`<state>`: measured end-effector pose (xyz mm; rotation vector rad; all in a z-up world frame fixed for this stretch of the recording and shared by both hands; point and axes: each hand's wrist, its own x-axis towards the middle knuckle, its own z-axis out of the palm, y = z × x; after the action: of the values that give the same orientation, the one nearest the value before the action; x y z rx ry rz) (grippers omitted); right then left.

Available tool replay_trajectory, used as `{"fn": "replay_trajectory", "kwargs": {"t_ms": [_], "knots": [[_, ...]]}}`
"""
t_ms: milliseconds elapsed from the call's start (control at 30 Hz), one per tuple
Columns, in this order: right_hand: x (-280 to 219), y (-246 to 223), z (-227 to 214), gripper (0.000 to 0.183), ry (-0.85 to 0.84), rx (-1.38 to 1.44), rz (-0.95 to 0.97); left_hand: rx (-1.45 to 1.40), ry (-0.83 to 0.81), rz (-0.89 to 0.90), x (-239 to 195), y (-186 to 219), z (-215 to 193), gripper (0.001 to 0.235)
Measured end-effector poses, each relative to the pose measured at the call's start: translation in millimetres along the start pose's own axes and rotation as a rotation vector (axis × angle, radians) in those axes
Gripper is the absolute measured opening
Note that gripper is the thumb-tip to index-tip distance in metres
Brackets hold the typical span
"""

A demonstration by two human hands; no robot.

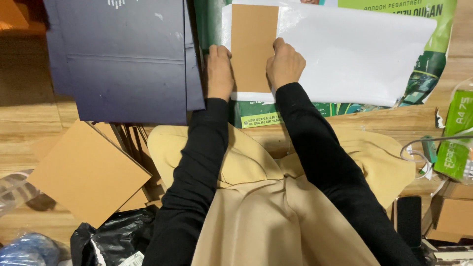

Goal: The person places cardboard pieces onto a large printed paper sheet, aligns them within the layout, and presses them down by hand.

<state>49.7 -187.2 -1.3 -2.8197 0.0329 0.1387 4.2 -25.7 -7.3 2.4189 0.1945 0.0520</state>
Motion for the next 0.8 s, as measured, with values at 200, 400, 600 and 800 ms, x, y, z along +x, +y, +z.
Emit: {"fn": "replay_trajectory", "kwargs": {"t_ms": [200, 400, 600, 800], "knots": [[6, 11, -30, 0.027, -0.153, 0.106, -0.109, 0.629, 0.188, 0.060, -16, 28, 32, 0.030], [-38, 47, -99, 0.046, -0.318, 1.245, 0.197, 0.155, -0.130, -0.020, -63, 75, -37, 0.038], [-97, 128, -110, 0.033, -0.126, 1.271, 0.224, -0.162, 0.330, 0.451, -184, 84, -137, 0.026], [-108, 213, -90, 0.030, 0.013, 1.398, 0.394, 0.441, 0.581, -0.361, -266, 16, -247, 0.087]]}}
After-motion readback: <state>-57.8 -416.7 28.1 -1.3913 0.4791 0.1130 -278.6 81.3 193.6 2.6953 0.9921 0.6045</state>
